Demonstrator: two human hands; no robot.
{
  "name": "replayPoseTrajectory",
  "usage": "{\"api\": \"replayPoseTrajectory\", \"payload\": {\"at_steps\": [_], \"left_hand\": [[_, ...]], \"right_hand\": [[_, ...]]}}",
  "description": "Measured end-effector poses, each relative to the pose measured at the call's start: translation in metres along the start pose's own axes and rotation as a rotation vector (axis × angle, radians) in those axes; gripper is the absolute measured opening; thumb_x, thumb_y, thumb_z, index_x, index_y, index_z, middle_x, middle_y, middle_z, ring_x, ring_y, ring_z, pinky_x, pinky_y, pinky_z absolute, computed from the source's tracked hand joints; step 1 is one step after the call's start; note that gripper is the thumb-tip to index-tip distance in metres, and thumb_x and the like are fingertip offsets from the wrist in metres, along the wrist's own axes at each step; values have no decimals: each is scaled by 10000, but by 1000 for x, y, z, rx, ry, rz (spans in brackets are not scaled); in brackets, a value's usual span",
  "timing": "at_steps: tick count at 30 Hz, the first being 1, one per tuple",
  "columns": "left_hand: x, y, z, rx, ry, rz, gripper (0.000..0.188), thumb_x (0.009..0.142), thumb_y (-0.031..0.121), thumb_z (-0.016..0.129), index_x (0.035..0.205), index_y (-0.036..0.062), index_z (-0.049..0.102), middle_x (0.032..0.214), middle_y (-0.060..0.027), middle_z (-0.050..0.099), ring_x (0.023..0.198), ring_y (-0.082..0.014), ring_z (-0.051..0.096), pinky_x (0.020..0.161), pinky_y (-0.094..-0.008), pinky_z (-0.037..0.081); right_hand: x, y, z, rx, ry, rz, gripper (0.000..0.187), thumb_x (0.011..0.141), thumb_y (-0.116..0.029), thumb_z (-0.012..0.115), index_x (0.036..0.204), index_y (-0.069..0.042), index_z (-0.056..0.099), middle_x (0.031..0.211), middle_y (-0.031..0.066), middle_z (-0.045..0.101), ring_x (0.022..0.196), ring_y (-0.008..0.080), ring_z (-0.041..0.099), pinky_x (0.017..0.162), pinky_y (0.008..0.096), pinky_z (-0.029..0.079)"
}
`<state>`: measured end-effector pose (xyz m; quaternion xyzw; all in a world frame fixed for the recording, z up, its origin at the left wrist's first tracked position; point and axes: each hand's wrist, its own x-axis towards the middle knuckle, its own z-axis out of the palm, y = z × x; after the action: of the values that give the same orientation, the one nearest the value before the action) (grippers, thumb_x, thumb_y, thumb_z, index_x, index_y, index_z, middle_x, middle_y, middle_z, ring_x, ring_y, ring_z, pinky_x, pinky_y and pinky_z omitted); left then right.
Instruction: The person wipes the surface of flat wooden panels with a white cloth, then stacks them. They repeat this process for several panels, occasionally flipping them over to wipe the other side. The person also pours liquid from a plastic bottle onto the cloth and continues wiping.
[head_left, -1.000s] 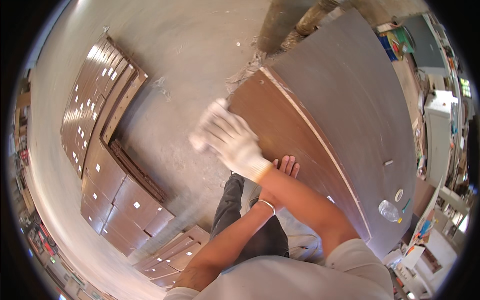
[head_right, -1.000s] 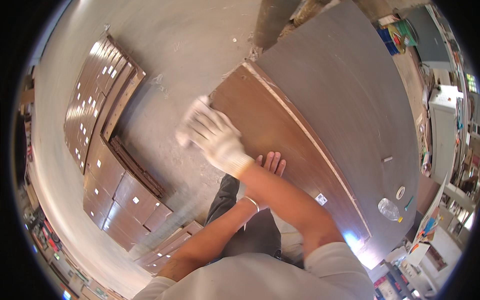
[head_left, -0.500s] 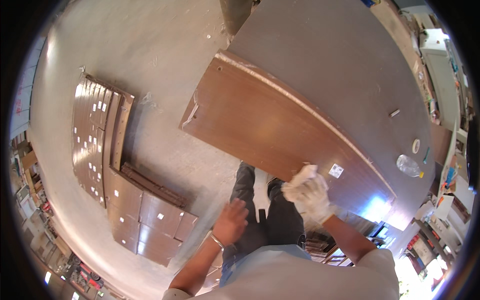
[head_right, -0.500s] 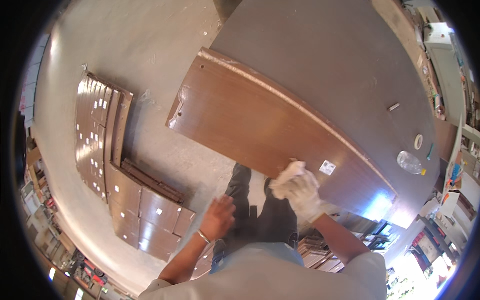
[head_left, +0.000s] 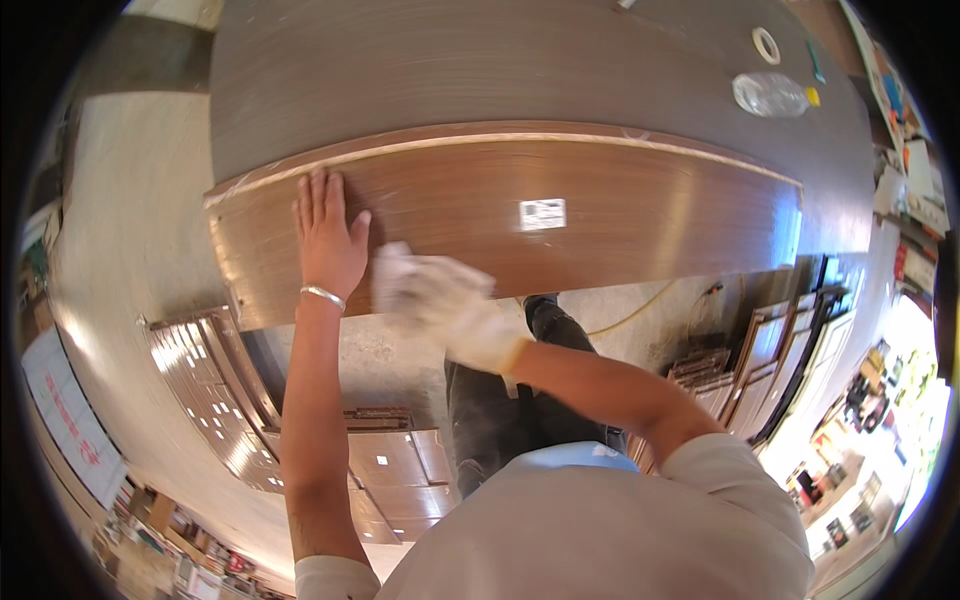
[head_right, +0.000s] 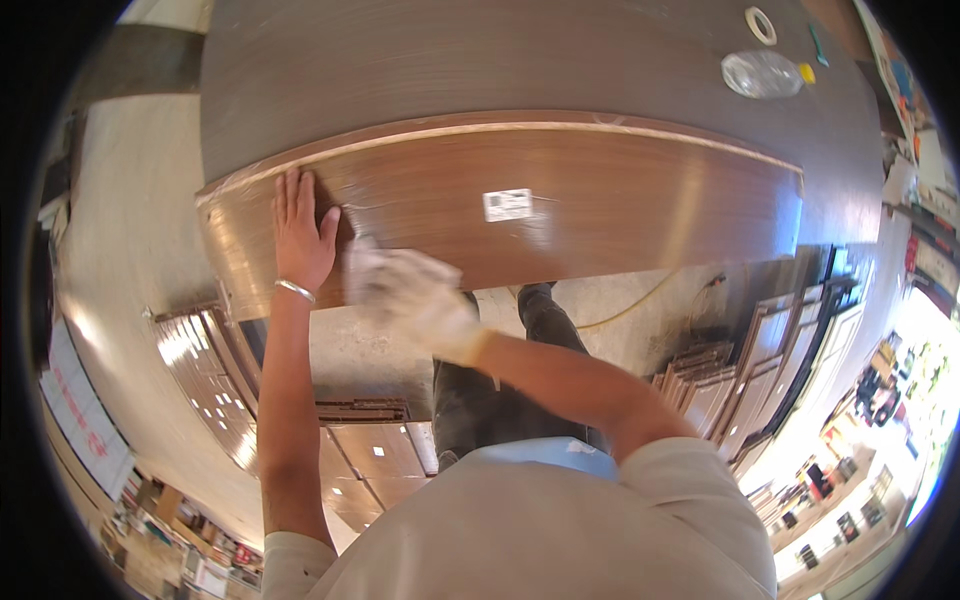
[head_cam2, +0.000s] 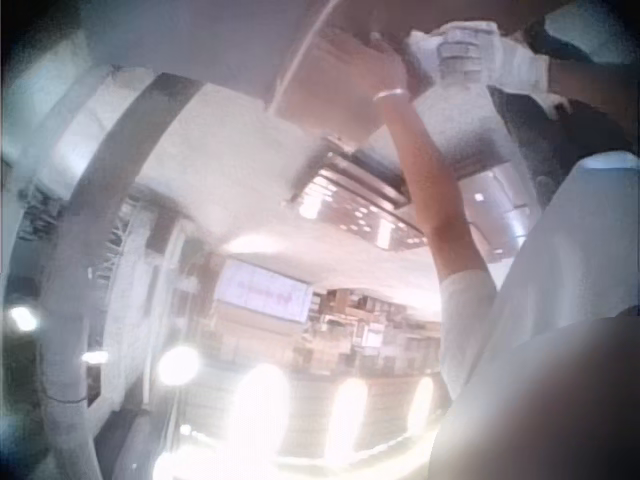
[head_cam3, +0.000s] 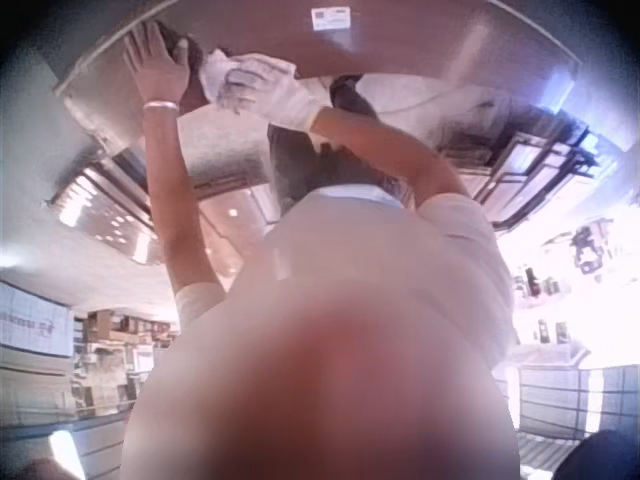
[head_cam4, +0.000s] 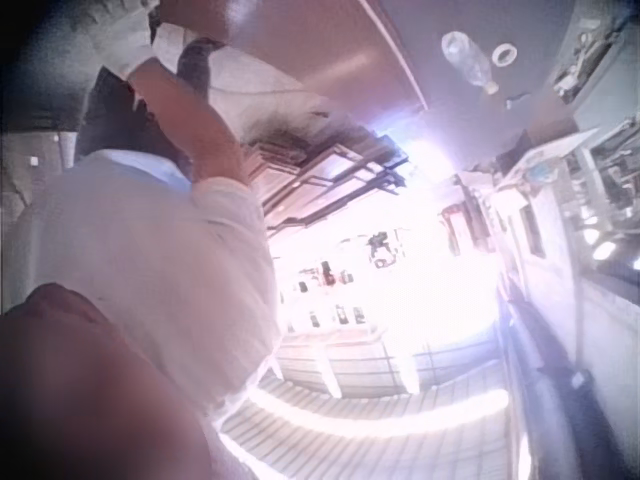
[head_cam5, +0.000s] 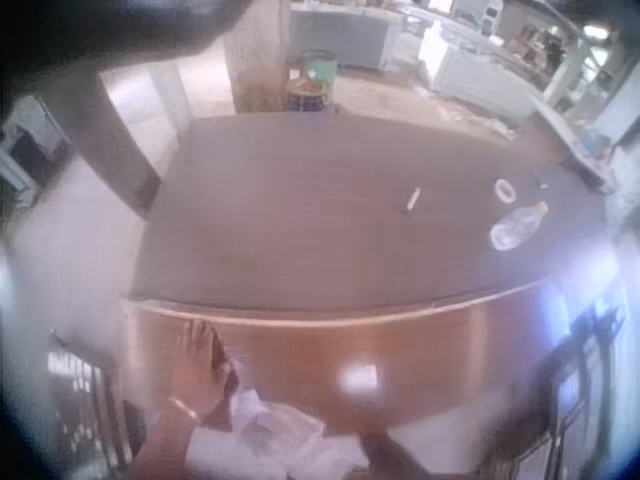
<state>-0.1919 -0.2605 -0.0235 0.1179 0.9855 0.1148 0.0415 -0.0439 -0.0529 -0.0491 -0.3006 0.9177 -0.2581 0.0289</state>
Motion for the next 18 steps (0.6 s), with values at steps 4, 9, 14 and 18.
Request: {"api": "replayPoseTrajectory", "payload": {"at_steps": [4,9,14,18], "left_hand": [[-12,2,31,12,86,-35,710,1056,297,520,1667,42,264,1752,-155,227,1630,-349,157,1326,-512,90],[-14,-7,41,113,116,-15,660,1089,330,398,1667,45,259,1746,-168,235,1625,-372,161,1320,-524,107],[-13,-13,45,150,113,-19,648,1105,355,343,1671,53,250,1748,-171,225,1625,-388,149,1312,-533,117],[-12,-28,47,138,77,-15,668,1088,329,351,1680,53,212,1759,-172,187,1632,-388,108,1315,-528,87]], "right_hand": [[-227,159,-113,-162,-29,305,329,892,-154,640,1208,-165,727,1213,32,694,1223,237,637,1088,432,503],[-447,303,-284,98,230,1328,342,936,-49,625,1261,-87,724,1226,90,755,1075,196,737,906,341,589],[-385,333,-232,-214,774,1190,461,990,-18,532,1443,-85,586,1401,108,635,1262,287,604,1094,448,496],[-166,228,-133,-17,540,815,405,989,-125,587,1391,-117,641,1309,108,670,1252,313,606,1097,449,498]]}}
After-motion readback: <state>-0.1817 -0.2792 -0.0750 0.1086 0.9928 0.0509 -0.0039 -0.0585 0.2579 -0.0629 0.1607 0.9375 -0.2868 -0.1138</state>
